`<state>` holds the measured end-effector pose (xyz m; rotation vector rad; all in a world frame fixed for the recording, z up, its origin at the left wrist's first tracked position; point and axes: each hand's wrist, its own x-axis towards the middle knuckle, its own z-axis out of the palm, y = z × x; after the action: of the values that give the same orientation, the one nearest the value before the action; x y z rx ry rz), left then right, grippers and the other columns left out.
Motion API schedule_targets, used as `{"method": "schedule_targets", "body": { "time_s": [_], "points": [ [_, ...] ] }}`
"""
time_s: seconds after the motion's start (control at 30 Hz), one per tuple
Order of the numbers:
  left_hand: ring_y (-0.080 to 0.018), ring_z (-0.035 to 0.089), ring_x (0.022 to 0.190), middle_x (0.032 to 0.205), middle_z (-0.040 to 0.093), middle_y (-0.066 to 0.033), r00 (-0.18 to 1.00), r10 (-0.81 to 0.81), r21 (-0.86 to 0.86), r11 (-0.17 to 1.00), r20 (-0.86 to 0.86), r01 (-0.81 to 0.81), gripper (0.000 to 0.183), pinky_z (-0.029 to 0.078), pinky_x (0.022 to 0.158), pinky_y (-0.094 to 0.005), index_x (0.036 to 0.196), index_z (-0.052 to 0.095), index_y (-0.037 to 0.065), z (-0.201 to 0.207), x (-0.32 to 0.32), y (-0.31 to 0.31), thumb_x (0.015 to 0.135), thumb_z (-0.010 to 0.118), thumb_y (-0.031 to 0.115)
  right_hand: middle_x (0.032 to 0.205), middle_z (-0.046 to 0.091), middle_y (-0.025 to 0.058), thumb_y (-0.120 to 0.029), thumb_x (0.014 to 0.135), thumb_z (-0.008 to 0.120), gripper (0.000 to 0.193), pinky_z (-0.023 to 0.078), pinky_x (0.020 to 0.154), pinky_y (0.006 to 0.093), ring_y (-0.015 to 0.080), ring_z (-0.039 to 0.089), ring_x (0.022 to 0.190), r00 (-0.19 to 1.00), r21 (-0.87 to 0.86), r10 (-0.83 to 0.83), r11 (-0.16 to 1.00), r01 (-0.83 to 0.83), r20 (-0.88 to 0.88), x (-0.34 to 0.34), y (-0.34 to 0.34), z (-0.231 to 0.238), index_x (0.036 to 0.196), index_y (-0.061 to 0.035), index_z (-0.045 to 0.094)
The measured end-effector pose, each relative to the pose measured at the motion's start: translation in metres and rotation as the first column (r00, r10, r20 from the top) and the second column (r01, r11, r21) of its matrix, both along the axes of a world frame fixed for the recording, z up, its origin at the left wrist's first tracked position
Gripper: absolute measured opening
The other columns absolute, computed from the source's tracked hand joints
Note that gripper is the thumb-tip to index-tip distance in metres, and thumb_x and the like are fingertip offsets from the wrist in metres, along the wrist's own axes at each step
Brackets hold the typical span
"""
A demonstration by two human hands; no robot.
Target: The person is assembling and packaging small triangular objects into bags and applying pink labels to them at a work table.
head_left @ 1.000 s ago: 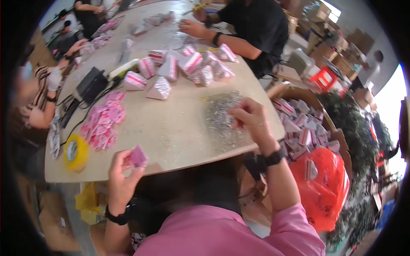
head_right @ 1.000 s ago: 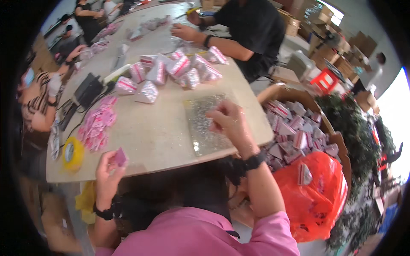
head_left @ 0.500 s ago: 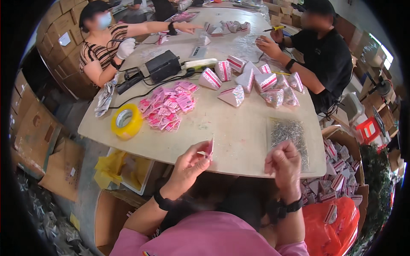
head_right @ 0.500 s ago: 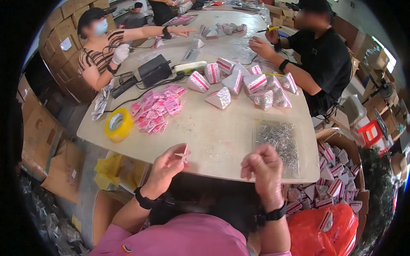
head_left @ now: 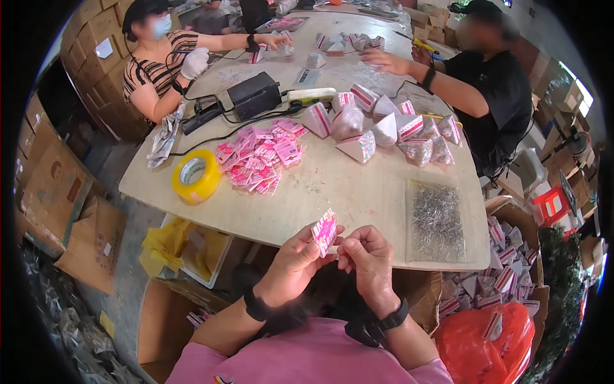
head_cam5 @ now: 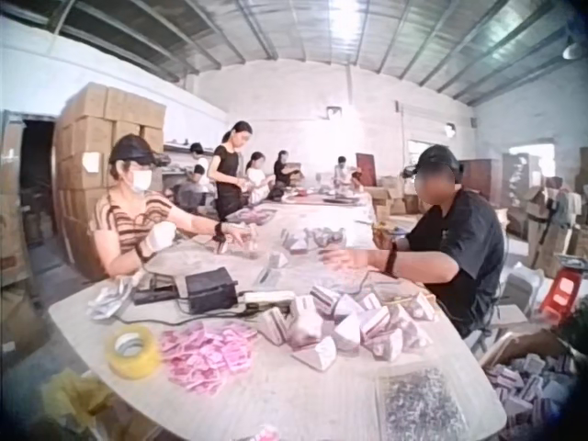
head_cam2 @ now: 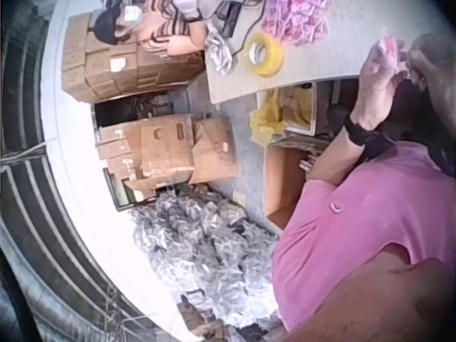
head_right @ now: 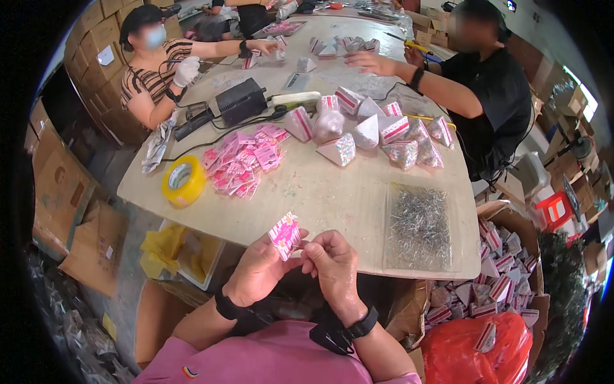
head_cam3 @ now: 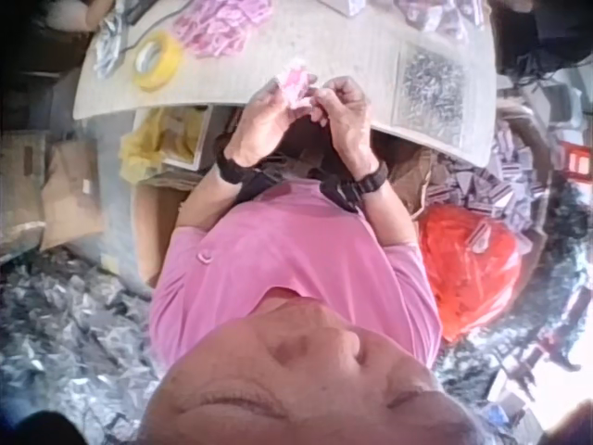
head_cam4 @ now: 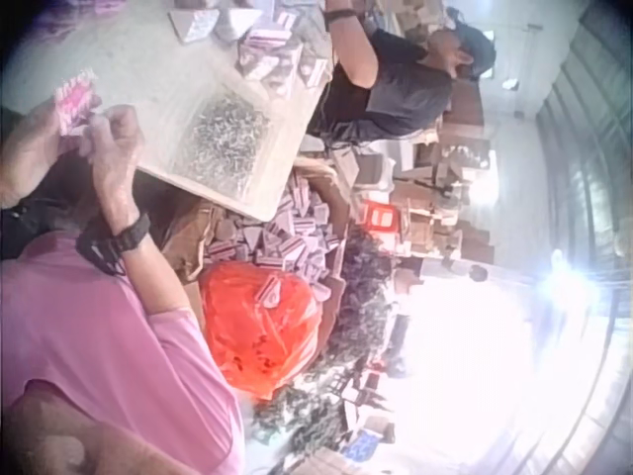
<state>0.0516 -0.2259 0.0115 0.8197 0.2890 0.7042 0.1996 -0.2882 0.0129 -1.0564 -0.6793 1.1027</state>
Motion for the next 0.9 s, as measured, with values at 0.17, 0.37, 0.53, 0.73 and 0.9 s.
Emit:
{"method": "schedule_targets", "body": {
  "time_s": [0.17,0.37,0.53,0.73,0.9],
  "points": [
    [-0.0158,0.051,0.115,0.13,0.05,-0.0062,0.985,-0.161,0.068,0.985,0.067,0.156,0.061,0.042,0.098,-0.0334,0.138,0.041,0.004,-0.022,-0.001,0.006,0.092,0.061,0.039,0.075,0.063,0.0085,-0.017,0.091,0.064,0.019,0.043,0.048,0.0216,0.0116,0.056,0.054,0.995,0.083,0.001,0.997,0.007,-0.098,-0.004,0.006,0.001,0.088,-0.0035,0.052],
    [-0.0145,0.05,0.117,0.136,0.047,-0.0066,0.991,0.012,0.06,0.998,-0.135,-0.003,0.066,0.041,0.099,-0.0315,0.142,0.037,0.005,-0.013,-0.005,-0.004,0.092,0.061,0.041,0.074,0.065,0.0093,-0.014,0.092,0.062,0.015,0.043,0.05,0.0226,0.0114,0.056,0.055,0.973,0.191,0.015,0.981,0.03,-0.229,0.004,0.01,0.01,0.088,-0.0036,0.052],
    [-0.0156,0.049,0.12,0.138,0.045,-0.0077,0.997,0.035,0.014,0.999,-0.071,-0.034,0.069,0.041,0.099,-0.0325,0.143,0.034,0.006,-0.005,-0.007,-0.004,0.091,0.061,0.042,0.071,0.063,0.0068,-0.01,0.091,0.063,0.013,0.041,0.048,0.0207,0.009,0.055,0.054,0.997,-0.008,-0.01,1.0,0.011,0.077,0.002,0.001,0.008,0.087,-0.0028,0.054],
    [-0.0156,0.052,0.111,0.126,0.051,-0.0065,0.999,-0.036,0.026,0.999,0.003,0.036,0.069,0.041,0.097,-0.0332,0.141,0.036,0.004,-0.012,-0.001,-0.004,0.091,0.061,0.043,0.07,0.062,0.0051,-0.008,0.092,0.06,0.01,0.041,0.047,0.0198,0.0081,0.054,0.053,0.999,-0.031,0.013,0.999,-0.011,0.043,-0.008,0.002,0.002,0.087,-0.0019,0.054],
    [-0.016,0.053,0.098,0.108,0.056,-0.0051,0.997,0.049,0.05,0.998,-0.056,-0.046,0.072,0.044,0.089,-0.0331,0.13,0.046,0.002,-0.017,0.004,-0.01,0.083,0.068,0.051,0.072,0.062,0.0058,-0.01,0.093,0.06,0.011,0.042,0.048,0.0211,0.0098,0.055,0.053,0.99,0.102,0.01,0.995,0.004,-0.139,-0.006,0.01,0.006,0.088,-0.0028,0.053]
  ]
}}
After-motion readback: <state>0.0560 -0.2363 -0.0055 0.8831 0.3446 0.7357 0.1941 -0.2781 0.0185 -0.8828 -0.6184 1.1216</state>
